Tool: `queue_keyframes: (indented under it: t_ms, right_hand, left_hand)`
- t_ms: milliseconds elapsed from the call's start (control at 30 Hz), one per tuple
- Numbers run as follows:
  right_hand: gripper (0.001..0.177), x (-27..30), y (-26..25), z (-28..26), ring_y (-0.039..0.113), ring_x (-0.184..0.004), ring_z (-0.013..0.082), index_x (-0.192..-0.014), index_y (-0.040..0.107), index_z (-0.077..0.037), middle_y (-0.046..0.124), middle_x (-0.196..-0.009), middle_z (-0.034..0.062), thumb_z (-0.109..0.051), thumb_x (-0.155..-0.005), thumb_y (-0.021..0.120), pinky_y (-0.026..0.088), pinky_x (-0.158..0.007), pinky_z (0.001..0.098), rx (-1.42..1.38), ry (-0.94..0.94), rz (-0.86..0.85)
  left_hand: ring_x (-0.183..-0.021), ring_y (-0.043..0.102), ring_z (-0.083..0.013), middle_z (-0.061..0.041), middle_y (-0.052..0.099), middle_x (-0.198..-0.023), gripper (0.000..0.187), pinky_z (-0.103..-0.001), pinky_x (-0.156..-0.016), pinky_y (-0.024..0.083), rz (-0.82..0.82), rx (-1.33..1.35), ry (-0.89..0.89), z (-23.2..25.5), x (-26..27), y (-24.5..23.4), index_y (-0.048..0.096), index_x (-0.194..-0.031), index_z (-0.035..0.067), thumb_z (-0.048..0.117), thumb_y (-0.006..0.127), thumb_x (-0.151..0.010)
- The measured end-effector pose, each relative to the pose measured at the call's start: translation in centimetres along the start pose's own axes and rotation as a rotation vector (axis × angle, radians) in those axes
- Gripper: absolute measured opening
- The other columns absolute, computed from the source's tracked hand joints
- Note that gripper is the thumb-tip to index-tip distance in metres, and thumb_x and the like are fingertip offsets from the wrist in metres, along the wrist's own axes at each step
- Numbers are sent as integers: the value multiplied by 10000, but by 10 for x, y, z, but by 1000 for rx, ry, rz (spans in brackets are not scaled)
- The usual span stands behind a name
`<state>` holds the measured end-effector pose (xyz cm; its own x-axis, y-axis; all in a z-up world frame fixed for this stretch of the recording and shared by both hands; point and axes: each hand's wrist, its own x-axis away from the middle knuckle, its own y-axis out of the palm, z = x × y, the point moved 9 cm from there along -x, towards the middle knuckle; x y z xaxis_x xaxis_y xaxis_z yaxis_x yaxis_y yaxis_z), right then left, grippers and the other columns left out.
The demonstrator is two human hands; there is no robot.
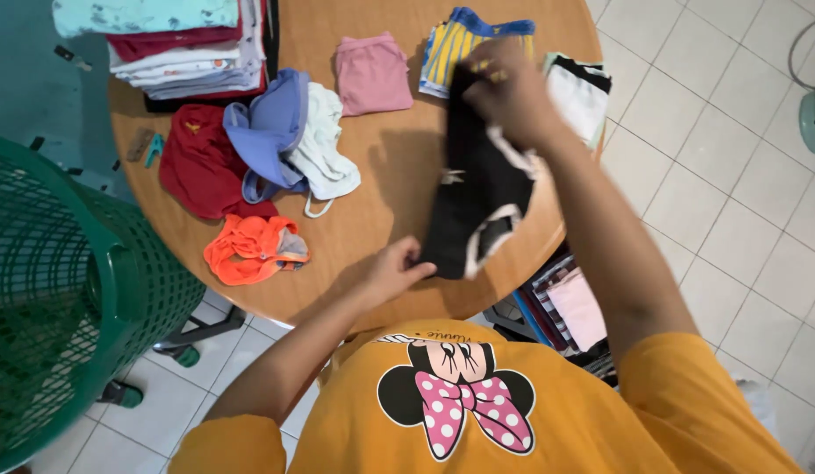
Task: Folding a pile of children's clothes and underwear on a wooden table.
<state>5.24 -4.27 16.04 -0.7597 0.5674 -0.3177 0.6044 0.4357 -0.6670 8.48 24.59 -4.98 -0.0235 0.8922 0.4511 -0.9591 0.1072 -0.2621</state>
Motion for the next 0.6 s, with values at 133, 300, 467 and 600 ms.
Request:
queue_keyframes:
  t_ms: [133, 300, 467, 600]
  right_hand:
    - [321, 41, 52, -47, 642, -1106, 344, -1128, 683, -11, 659, -1208, 156, -53, -837, 812, 537, -941, 424, 34, -223, -170]
    - [207, 168, 128, 25, 684, -925, 262, -977, 699, -74, 652, -1015, 97, -30, -776, 709, 575, -792, 368, -130, 192, -634]
    - [355, 229, 129, -4, 587, -1014, 358, -959, 703, -75, 610, -1073, 133, -119, -614, 778, 460, -855, 477, 89, -2, -570]
    - [345, 246, 123, -18, 533, -1018, 364, -927, 687, -72, 603, -1094, 129, -243, -659, 820, 390, -861, 510, 200, -149, -404]
  left_hand:
    - [-748, 565, -129, -116, 607, -855, 347, -291, -678, 505, 232, 128, 30, -59, 6, -19, 555, -1009, 38, 203, 829, -876]
    - [-778, 566, -116, -18, 631, -1037, 619, -255, -619, 474, 202, 328, 88, 9, 36, -58, 483, -1346, 153, 0, 749, -808]
    - [-890, 692, -262, -77, 615, -1120, 464, -357, -747, 576, 94, -141, 331, 37, 32, -71, 668, -1174, 122, -55, 704, -746]
    - [-1098, 619, -401, -155, 627, -1140, 338, -465, -873, 534, 295, -484, 772, 100, 54, -95, 671, -891, 114, -5, 710, -577]
